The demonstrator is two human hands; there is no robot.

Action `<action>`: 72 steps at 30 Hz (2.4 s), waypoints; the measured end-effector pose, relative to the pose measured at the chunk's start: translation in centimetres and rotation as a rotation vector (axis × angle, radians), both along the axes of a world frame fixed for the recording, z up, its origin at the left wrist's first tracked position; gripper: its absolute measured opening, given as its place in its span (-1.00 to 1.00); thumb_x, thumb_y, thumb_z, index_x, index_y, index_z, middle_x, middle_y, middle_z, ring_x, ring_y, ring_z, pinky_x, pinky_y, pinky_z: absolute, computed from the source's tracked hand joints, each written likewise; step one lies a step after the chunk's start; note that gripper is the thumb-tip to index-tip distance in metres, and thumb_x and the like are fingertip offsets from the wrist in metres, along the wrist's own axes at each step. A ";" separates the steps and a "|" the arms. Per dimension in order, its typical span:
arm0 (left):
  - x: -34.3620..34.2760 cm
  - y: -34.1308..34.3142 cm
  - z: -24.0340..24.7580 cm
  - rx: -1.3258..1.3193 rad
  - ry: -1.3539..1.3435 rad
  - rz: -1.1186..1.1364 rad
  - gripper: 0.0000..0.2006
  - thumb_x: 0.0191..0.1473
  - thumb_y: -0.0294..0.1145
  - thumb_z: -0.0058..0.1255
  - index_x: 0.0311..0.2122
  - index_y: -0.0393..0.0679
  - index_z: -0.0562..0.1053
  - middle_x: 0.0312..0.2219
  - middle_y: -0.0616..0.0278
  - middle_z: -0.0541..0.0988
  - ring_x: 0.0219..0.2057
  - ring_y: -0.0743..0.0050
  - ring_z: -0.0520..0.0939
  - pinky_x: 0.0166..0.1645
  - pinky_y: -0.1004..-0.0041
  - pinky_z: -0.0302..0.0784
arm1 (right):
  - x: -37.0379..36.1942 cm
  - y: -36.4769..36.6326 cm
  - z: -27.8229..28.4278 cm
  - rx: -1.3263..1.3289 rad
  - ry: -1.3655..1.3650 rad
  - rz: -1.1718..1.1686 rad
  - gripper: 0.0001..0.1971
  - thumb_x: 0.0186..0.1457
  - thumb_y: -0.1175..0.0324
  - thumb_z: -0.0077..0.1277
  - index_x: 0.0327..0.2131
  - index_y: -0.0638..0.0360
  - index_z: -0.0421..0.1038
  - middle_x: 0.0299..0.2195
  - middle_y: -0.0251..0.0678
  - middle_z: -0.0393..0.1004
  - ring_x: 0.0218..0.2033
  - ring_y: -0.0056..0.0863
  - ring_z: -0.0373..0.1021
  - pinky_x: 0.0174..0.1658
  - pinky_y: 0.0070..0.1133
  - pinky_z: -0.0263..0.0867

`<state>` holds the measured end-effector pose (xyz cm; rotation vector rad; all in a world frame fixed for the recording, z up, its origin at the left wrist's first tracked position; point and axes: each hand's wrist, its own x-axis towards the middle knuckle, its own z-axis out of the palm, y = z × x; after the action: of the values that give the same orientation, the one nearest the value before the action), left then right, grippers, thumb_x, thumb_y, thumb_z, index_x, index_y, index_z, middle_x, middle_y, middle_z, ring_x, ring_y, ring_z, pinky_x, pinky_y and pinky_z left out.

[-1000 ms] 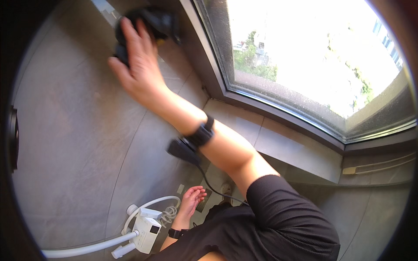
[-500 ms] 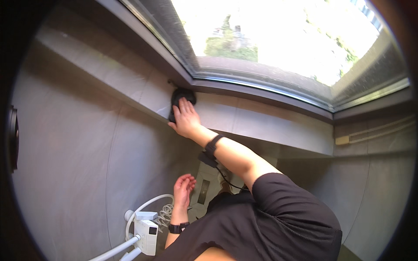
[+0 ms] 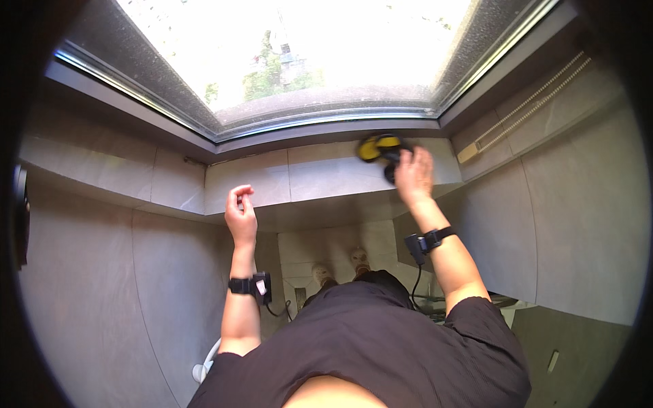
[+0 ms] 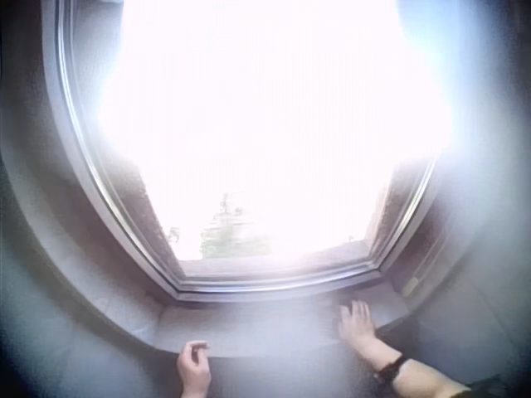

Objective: The person uses a long-handled window squeegee to clean a bathroom window, then wets a yellow sponge at the sink and wipes the window sill and glass with the sponge.

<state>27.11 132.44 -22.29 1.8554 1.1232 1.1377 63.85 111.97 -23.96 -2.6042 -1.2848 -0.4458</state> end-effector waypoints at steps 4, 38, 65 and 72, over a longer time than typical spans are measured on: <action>2.5 3.9 -1.2 0.400 0.287 0.060 -0.74 0.17 -0.42 -0.02 -0.03 -0.18 0.46 -0.11 0.12 0.54 0.08 0.07 0.44 0.20 0.17 0.32 | 2.9 -2.6 -1.1 0.038 0.065 -0.251 -0.61 0.21 0.33 0.01 0.06 0.33 0.32 0.25 0.11 0.15 0.28 0.08 0.11 0.33 -0.22 0.11; 3.6 4.4 -3.1 0.420 0.646 0.203 -0.44 0.07 -0.22 -0.07 0.20 -0.16 0.29 0.13 0.01 0.34 0.22 -0.03 0.27 0.33 0.08 0.13 | 5.2 -4.2 -1.5 0.070 0.036 -0.128 -0.59 0.23 0.26 -0.02 0.06 0.31 0.35 0.21 -0.01 0.28 0.31 -0.01 0.11 0.31 -0.22 0.15; 3.7 4.6 -3.8 0.432 0.713 0.220 -0.49 0.12 -0.17 -0.07 0.16 -0.13 0.35 0.11 0.03 0.38 0.22 -0.01 0.28 0.34 0.08 0.12 | -8.3 5.9 0.2 0.251 0.259 0.833 -0.47 -0.13 0.54 0.05 0.03 0.09 0.47 0.06 -0.35 0.49 0.18 -0.20 0.33 0.27 -0.31 0.25; 3.6 4.4 -3.7 0.421 0.715 0.227 -0.51 0.12 -0.18 -0.07 0.16 -0.08 0.36 0.10 0.05 0.38 0.21 0.00 0.29 0.32 0.08 0.14 | 2.8 -3.3 -0.9 0.297 0.159 -0.124 -0.44 0.05 0.40 0.04 0.17 0.26 0.27 0.27 0.05 0.11 0.24 0.02 0.17 0.30 -0.26 0.16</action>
<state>30.71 136.83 -26.02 2.6368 1.6027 0.8853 66.62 108.65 -24.82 -2.4198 -0.9320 -0.4053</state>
